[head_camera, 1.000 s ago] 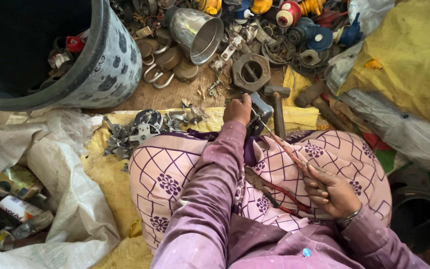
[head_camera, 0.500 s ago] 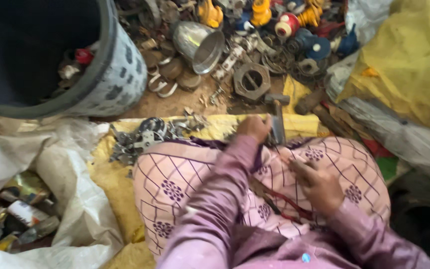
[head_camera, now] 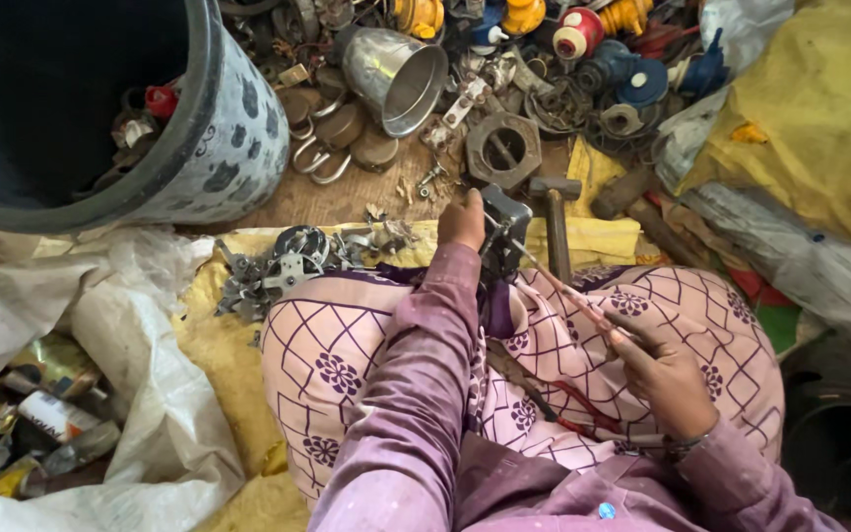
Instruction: The person sits on the floor and uses a red-handled screwdriver to pry and scrape a metal housing. They rotate the object to access different sides and continue scraping the interior surfaces.
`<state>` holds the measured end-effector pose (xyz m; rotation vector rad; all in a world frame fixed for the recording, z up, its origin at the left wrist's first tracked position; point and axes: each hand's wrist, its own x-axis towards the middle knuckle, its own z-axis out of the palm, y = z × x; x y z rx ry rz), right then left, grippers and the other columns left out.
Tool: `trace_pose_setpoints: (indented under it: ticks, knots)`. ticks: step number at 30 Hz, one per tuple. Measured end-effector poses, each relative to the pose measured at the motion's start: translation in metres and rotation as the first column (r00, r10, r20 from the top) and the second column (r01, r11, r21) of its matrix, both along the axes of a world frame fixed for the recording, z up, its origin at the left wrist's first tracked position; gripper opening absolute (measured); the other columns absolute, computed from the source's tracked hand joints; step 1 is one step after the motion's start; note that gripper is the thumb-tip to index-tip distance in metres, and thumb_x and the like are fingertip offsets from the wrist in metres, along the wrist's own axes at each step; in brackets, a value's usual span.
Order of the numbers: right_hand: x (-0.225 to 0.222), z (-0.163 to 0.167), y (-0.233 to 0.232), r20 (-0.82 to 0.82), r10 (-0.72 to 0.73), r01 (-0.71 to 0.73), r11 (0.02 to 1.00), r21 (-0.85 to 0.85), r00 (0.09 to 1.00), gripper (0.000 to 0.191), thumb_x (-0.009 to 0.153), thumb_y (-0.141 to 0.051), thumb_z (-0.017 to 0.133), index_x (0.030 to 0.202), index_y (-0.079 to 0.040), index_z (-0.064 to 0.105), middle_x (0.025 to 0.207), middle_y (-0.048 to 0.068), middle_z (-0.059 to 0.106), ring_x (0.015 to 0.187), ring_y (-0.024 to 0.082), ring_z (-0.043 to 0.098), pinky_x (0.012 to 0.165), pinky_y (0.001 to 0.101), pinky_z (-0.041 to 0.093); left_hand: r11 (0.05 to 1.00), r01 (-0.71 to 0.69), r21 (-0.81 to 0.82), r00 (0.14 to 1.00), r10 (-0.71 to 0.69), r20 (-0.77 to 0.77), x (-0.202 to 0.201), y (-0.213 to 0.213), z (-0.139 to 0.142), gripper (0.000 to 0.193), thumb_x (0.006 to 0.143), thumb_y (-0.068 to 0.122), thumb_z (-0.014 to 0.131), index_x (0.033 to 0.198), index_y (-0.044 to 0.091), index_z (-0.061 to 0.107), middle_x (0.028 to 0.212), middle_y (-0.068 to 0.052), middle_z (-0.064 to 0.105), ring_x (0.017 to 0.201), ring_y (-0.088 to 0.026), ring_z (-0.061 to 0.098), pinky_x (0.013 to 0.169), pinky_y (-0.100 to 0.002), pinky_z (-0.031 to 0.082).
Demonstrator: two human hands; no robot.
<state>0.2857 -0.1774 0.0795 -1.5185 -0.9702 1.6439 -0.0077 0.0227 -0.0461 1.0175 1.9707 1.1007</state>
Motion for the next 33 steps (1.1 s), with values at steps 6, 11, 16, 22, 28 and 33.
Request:
trace_pose_setpoints:
  ticks: [6, 11, 16, 22, 28, 33]
  knots:
    - [-0.020, -0.002, -0.002, 0.360, 0.022, -0.191, 0.877, 0.442, 0.933, 0.040, 0.093, -0.011, 0.070, 0.131, 0.000, 0.067, 0.110, 0.003, 0.076, 0.095, 0.006, 0.068, 0.081, 0.0185, 0.053, 1.000, -0.003, -0.026, 0.999, 0.002, -0.032, -0.001, 0.001, -0.001, 0.061, 0.095, 0.052, 0.045, 0.105, 0.000, 0.073, 0.106, -0.031, 0.070, 0.107, -0.049, 0.064, 0.093, -0.054, 0.050]
    - [-0.026, 0.006, -0.006, 0.416, -0.048, -0.207, 0.812, 0.545, 0.908, 0.037, 0.091, -0.008, 0.073, 0.126, 0.001, 0.069, 0.113, 0.006, 0.075, 0.104, 0.011, 0.071, 0.090, 0.0224, 0.055, 0.999, -0.012, -0.037, 1.000, 0.012, -0.003, 0.002, -0.001, -0.003, 0.058, 0.093, 0.052, 0.047, 0.107, 0.003, 0.074, 0.105, -0.028, 0.071, 0.105, -0.047, 0.066, 0.092, -0.053, 0.051]
    - [-0.029, 0.018, -0.007, 0.560, -0.083, -0.294, 0.783, 0.548, 0.824, 0.034, 0.089, -0.007, 0.075, 0.123, -0.003, 0.075, 0.104, 0.007, 0.076, 0.091, 0.011, 0.071, 0.080, 0.0243, 0.055, 0.998, 0.003, -0.058, 1.000, -0.002, 0.016, 0.005, -0.002, -0.003, 0.055, 0.093, 0.052, 0.050, 0.104, 0.005, 0.075, 0.104, -0.026, 0.074, 0.104, -0.045, 0.067, 0.092, -0.052, 0.052]
    - [-0.031, 0.026, -0.008, 0.596, -0.117, -0.296, 0.781, 0.549, 0.795, 0.034, 0.089, -0.008, 0.076, 0.124, -0.005, 0.074, 0.102, 0.006, 0.076, 0.089, 0.011, 0.072, 0.078, 0.0242, 0.056, 0.997, 0.011, -0.076, 0.999, -0.009, 0.033, 0.005, -0.004, 0.000, 0.056, 0.093, 0.053, 0.048, 0.105, 0.005, 0.075, 0.105, -0.026, 0.074, 0.105, -0.046, 0.067, 0.092, -0.052, 0.052]
    - [-0.032, 0.028, -0.008, 0.610, -0.111, -0.311, 0.781, 0.542, 0.784, 0.035, 0.089, -0.008, 0.076, 0.124, -0.005, 0.074, 0.101, 0.005, 0.076, 0.088, 0.011, 0.072, 0.077, 0.0244, 0.055, 0.989, 0.045, -0.142, 0.999, -0.041, 0.033, 0.005, -0.004, 0.003, 0.059, 0.092, 0.054, 0.046, 0.105, 0.005, 0.076, 0.109, -0.028, 0.072, 0.107, -0.047, 0.066, 0.094, -0.052, 0.051]
    - [-0.031, 0.026, -0.007, 0.547, -0.095, -0.277, 0.783, 0.556, 0.831, 0.034, 0.090, -0.008, 0.074, 0.124, -0.004, 0.073, 0.105, 0.005, 0.077, 0.093, 0.011, 0.073, 0.080, 0.0233, 0.056, 0.995, 0.000, -0.103, 1.000, 0.000, 0.007, 0.006, -0.003, 0.003, 0.060, 0.093, 0.055, 0.050, 0.109, 0.002, 0.071, 0.108, -0.029, 0.071, 0.106, -0.048, 0.066, 0.093, -0.053, 0.051]
